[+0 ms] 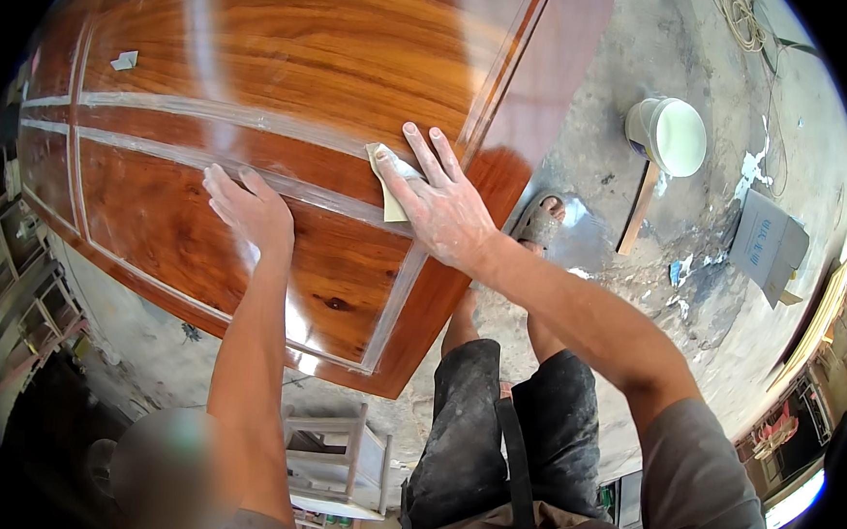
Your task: The person rubs a wooden door with a small yellow sponge, moving methodically across the surface and along the raised panels. The person works on the entire door, covering the flat areas and the edges of the panels.
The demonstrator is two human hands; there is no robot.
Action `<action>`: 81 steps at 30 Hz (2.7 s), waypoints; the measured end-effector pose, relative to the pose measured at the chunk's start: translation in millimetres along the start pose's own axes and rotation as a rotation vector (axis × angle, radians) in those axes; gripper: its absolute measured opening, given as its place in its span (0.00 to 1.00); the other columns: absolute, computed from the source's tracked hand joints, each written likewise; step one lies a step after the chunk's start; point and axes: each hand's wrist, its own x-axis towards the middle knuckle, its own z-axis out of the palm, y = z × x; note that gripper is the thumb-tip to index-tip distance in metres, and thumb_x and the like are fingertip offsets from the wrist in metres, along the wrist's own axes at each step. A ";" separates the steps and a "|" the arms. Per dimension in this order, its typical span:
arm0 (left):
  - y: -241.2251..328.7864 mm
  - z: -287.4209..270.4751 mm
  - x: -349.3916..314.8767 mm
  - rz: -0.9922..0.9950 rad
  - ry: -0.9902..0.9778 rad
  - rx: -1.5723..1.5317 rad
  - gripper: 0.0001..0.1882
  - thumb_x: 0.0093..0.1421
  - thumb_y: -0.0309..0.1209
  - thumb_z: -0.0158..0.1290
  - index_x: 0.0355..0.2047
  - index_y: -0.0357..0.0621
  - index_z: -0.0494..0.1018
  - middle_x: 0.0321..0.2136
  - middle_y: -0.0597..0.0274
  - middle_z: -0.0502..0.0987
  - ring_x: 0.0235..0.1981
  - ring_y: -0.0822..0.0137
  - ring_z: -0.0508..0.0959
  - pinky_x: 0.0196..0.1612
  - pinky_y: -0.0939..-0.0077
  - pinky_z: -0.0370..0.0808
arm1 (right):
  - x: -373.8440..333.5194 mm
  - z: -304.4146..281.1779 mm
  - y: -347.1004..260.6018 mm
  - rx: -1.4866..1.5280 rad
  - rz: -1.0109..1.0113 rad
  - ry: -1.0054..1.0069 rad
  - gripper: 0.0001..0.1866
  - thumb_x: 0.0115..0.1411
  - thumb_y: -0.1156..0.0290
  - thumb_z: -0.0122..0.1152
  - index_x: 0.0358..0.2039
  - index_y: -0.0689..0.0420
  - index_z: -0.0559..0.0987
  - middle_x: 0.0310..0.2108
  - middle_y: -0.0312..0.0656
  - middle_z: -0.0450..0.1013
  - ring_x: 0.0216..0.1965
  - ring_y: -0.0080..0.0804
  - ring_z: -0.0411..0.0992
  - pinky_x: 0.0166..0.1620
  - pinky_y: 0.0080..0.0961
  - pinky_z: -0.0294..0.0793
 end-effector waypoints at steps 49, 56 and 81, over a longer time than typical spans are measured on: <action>22.4 -60.0 54.5 -0.293 -0.731 -0.543 0.37 0.74 0.45 0.51 0.72 0.31 0.58 0.72 0.45 0.61 0.74 0.53 0.61 0.74 0.55 0.58 | -1.0 -35.0 -135.8 0.582 0.569 0.278 0.47 0.67 0.52 0.62 0.73 0.71 0.54 0.71 0.78 0.52 0.76 0.74 0.45 0.78 0.58 0.42; 47.5 -122.2 6.2 -0.195 -1.489 -1.181 0.21 0.73 0.31 0.56 0.61 0.31 0.73 0.51 0.58 0.82 0.47 0.71 0.81 0.52 0.75 0.77 | -1.7 -33.1 -159.0 0.555 0.477 0.279 0.45 0.70 0.50 0.58 0.72 0.75 0.56 0.70 0.69 0.59 0.75 0.61 0.53 0.78 0.51 0.45; 115.0 -131.8 3.8 -0.031 -1.784 -1.329 0.28 0.79 0.39 0.41 0.65 0.21 0.66 0.61 0.41 0.76 0.64 0.54 0.75 0.71 0.58 0.66 | -76.9 -57.4 -129.7 0.861 0.608 0.625 0.07 0.72 0.73 0.55 0.44 0.63 0.77 0.28 0.52 0.79 0.32 0.51 0.81 0.38 0.40 0.77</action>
